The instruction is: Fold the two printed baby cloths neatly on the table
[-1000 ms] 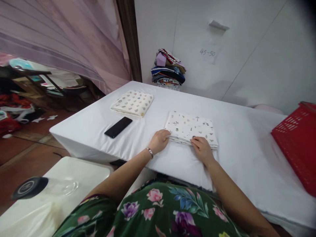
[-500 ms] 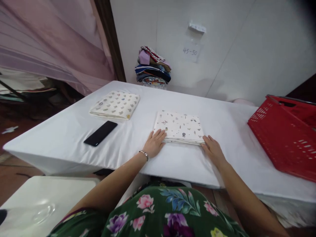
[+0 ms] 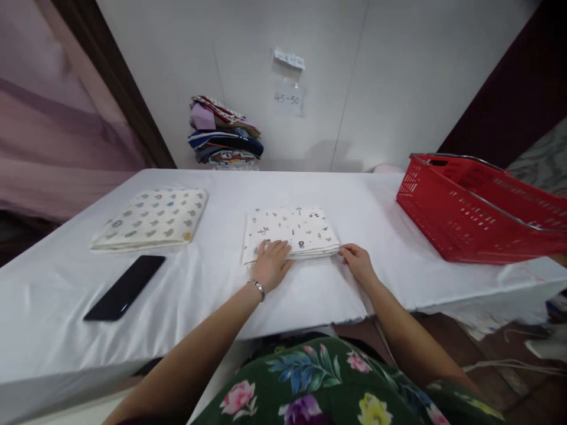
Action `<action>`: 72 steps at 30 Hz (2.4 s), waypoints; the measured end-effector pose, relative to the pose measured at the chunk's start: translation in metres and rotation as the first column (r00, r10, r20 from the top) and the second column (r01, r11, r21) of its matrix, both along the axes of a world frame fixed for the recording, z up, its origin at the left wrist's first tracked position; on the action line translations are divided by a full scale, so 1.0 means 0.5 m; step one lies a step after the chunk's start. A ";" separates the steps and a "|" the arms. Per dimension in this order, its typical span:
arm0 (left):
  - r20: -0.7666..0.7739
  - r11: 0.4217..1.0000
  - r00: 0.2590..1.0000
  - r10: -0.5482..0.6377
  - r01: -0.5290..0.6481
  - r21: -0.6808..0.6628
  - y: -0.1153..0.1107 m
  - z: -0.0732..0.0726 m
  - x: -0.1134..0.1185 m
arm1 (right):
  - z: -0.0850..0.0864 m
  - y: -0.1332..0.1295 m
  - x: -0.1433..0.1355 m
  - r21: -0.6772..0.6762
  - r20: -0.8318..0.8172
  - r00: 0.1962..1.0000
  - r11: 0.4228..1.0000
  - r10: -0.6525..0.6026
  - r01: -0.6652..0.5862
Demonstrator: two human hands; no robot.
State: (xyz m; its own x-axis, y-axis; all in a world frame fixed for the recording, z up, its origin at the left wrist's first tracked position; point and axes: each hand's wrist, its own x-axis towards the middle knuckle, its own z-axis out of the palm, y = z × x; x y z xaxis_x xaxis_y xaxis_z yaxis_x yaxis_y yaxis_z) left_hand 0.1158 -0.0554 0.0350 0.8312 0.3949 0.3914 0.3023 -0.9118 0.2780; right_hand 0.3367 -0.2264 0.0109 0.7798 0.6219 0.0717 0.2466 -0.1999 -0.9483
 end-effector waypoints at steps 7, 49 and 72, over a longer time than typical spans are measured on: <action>-0.078 0.989 0.986 -0.148 0.148 -0.006 -0.036 0.030 0.165 | 0.003 0.007 -0.027 -0.118 0.309 0.951 0.990 -0.032 0.072; -0.122 0.978 0.970 -0.208 0.205 -0.042 -0.060 0.026 0.258 | 0.031 0.046 -0.005 0.121 -0.363 0.932 0.992 0.011 0.036; -0.041 0.993 0.993 -0.114 0.114 -0.016 -0.071 0.025 0.266 | 0.025 0.023 -0.008 -0.346 0.259 0.966 0.932 -0.011 0.104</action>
State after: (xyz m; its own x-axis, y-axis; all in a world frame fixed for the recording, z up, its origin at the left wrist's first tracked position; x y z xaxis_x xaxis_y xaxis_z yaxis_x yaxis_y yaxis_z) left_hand 0.2490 -0.0909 0.0476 0.8865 0.3017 0.3509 0.2080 -0.9371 0.2802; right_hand 0.3326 -0.2148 0.0234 0.8007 0.5969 0.0510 0.4425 -0.5320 -0.7219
